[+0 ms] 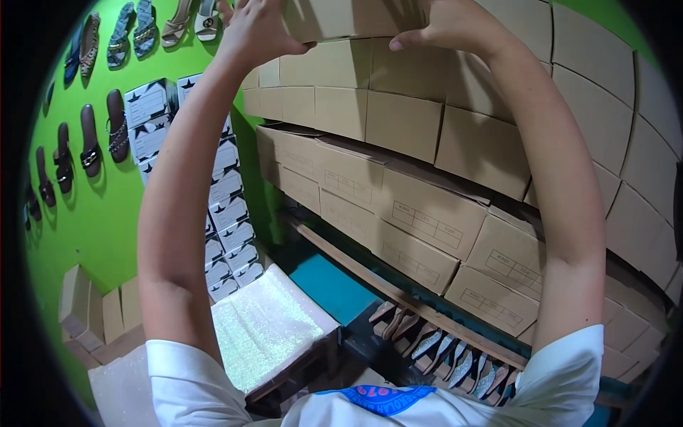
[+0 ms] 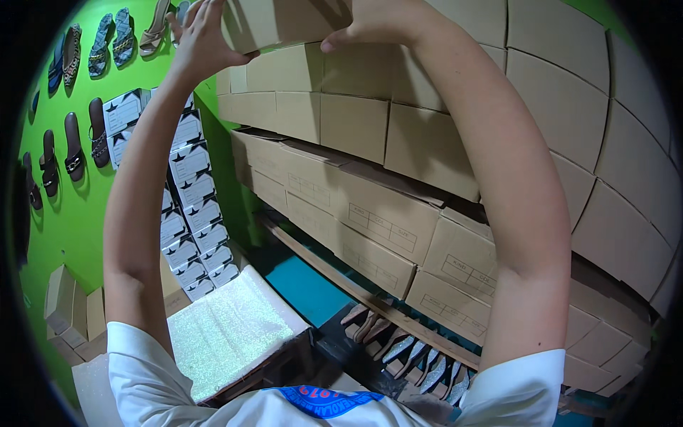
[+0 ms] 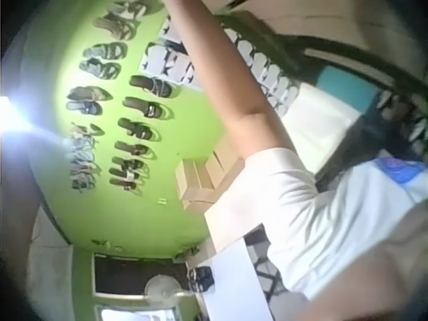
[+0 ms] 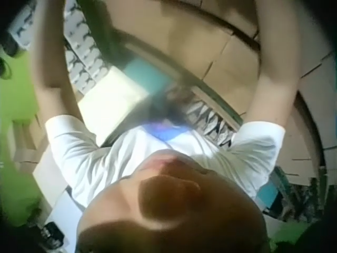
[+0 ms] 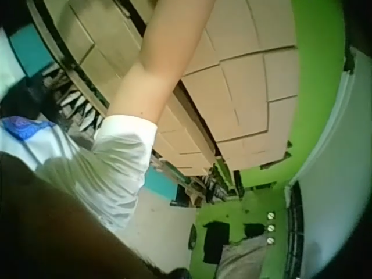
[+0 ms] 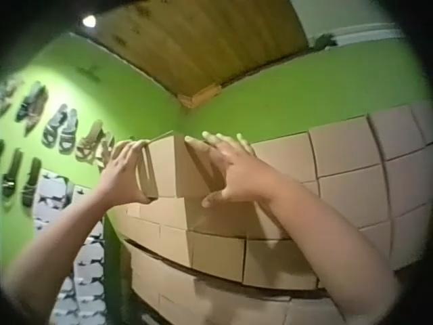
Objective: Packing sandals into cardboard boxes and stacking them on a shelf.
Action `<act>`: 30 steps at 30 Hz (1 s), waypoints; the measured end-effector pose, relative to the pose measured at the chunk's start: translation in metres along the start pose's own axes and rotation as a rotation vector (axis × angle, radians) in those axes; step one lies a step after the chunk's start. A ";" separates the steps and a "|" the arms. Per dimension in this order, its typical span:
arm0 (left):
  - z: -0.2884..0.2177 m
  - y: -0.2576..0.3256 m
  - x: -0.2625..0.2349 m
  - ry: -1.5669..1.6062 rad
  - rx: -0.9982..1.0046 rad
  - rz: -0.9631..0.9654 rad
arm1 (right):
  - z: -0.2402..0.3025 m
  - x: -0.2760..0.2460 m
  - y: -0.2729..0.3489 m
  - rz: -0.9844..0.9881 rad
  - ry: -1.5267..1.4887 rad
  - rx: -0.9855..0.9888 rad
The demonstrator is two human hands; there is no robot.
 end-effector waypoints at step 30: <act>-0.031 -0.013 0.131 0.600 -0.163 0.230 | -0.058 0.031 0.021 -0.297 -0.112 -0.238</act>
Point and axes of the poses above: each hand's wrist, its own y-axis away from the middle knuckle, its own x-axis out of the palm, z = x × y, the point moved 1 cm from there along -y, towards the middle knuckle, and after that the axes turned 5 degrees about x, right-handed, at the moved point
